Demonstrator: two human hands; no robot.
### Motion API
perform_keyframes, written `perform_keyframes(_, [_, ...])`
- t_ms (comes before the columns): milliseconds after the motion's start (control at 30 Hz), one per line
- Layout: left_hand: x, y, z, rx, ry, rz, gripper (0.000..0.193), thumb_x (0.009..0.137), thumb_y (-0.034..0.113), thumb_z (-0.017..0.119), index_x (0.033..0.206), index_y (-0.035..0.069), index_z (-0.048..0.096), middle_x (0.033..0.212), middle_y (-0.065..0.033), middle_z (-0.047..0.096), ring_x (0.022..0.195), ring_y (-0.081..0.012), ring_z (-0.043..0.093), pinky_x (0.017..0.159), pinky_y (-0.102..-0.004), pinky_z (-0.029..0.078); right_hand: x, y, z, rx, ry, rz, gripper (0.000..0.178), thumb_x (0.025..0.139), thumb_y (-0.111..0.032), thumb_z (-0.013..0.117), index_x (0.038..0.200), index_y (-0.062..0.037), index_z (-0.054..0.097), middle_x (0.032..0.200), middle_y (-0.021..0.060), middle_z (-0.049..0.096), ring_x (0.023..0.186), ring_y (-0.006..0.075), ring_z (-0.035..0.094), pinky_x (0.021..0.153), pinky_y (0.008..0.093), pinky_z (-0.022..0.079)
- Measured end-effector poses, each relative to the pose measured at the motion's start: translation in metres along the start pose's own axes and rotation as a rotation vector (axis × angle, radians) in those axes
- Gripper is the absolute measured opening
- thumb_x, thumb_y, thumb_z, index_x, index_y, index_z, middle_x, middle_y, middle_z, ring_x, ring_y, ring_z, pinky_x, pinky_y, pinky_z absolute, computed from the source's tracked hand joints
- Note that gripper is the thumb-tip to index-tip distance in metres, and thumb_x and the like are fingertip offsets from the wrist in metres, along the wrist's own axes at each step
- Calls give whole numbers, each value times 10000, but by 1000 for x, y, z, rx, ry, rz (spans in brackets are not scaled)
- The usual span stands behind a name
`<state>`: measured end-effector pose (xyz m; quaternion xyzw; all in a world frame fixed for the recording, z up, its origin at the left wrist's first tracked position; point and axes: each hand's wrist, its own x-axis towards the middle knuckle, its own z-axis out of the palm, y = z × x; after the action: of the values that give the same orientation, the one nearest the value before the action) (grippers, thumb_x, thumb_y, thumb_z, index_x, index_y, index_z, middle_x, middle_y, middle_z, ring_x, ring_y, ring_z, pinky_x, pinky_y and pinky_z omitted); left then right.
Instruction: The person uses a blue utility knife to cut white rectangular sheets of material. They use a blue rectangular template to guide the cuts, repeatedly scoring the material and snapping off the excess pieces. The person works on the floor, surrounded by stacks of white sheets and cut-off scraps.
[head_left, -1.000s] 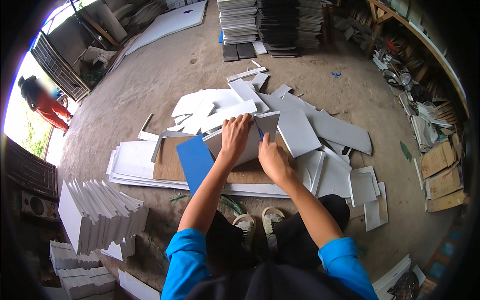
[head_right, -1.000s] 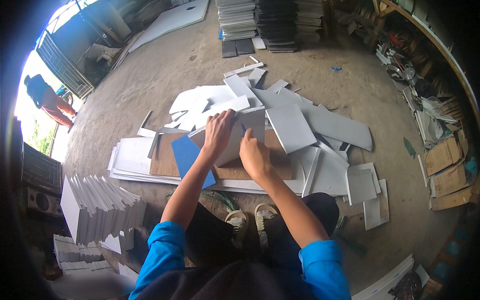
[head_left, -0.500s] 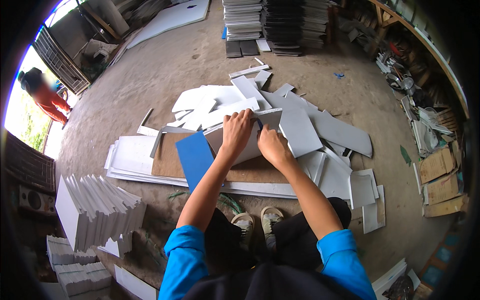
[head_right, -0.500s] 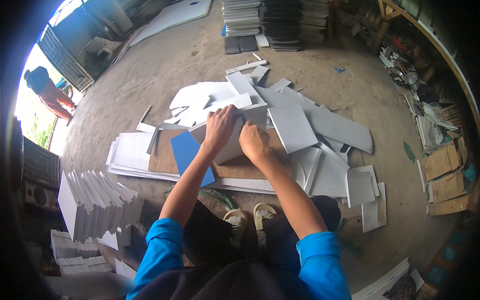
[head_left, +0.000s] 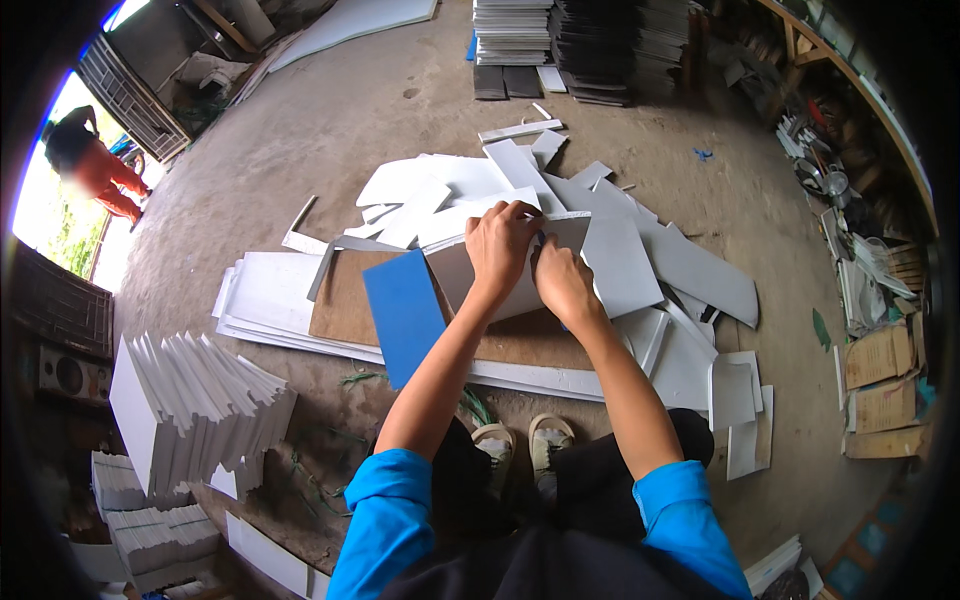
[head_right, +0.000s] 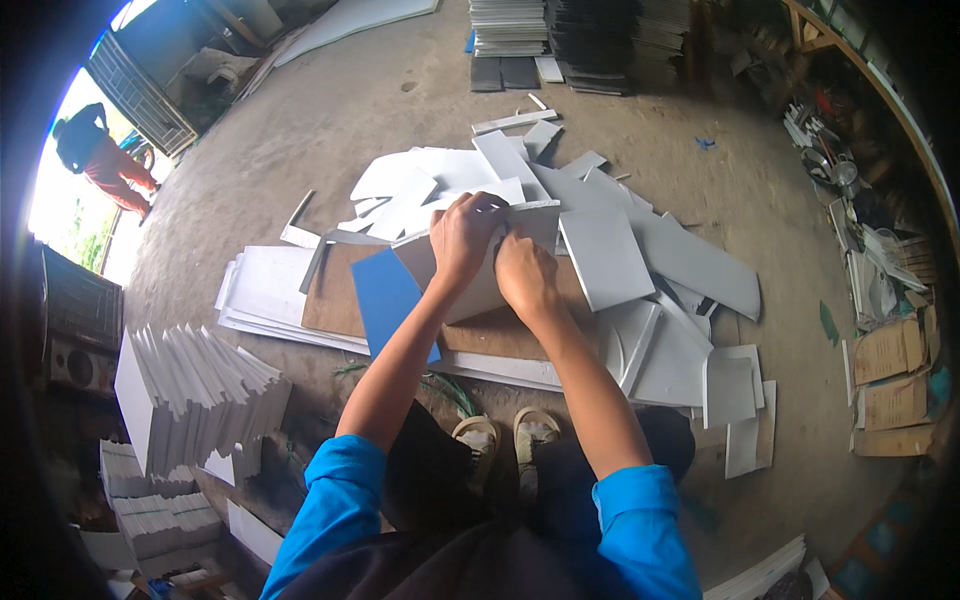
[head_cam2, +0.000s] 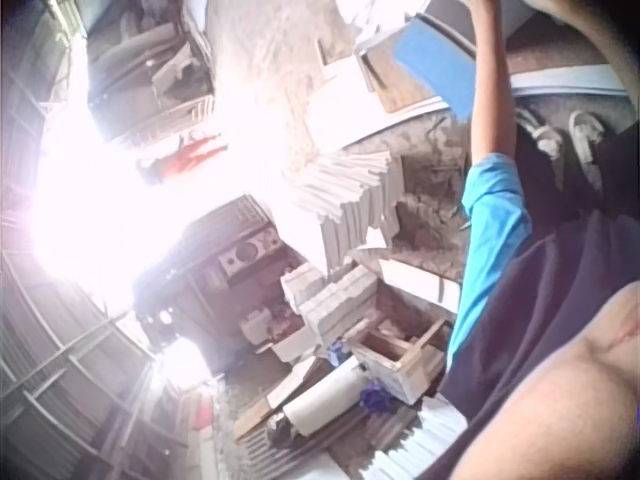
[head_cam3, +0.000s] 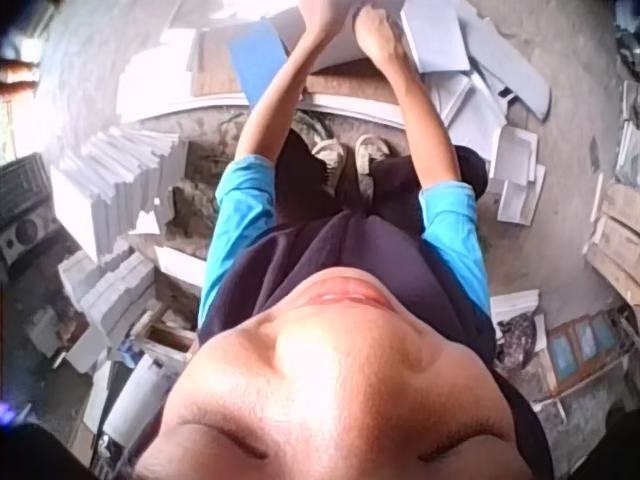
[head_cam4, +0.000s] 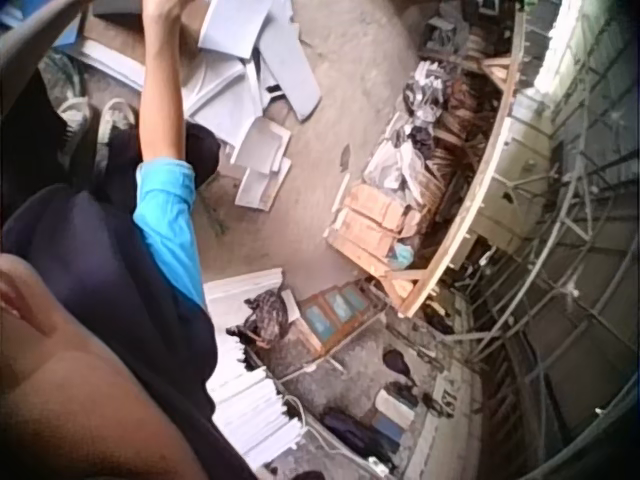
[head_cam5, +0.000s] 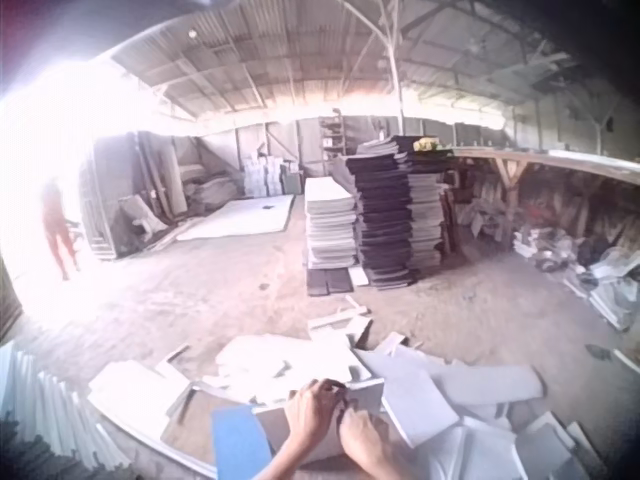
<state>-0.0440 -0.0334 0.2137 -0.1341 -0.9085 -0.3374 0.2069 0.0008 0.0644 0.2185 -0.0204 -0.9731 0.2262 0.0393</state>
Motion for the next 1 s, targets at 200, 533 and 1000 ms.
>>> perform_keyframes(200, [0, -5, 2, 31, -8, 37, 182, 763, 284, 593, 854, 148, 673, 796, -36, 611, 738, -197, 568, 738, -337, 331, -16, -2, -7, 9, -90, 43, 186, 837, -106, 411, 928, 46, 467, 755, 259, 608, 750, 381, 621, 652, 437, 512])
perform_keyframes(533, [-1, -2, 0, 54, -87, 72, 213, 762, 293, 598, 895, 138, 657, 821, -40, 609, 769, -201, 579, 738, -348, 345, 7, 11, 4, 59, -103, 33, 195, 839, -127, 430, 925, 29, 510, 818, 236, 617, 798, 365, 620, 687, 422, 508])
perform_keyframes(1000, [13, -18, 4, 176, -157, 191, 270, 797, 293, 580, 866, 33, 568, 879, -118, 602, 732, -308, 600, 606, -411, 466, 3, 16, 19, 18, -177, 23, 233, 857, -162, 413, 965, 34, 480, 832, 249, 605, 811, 385, 610, 700, 431, 504])
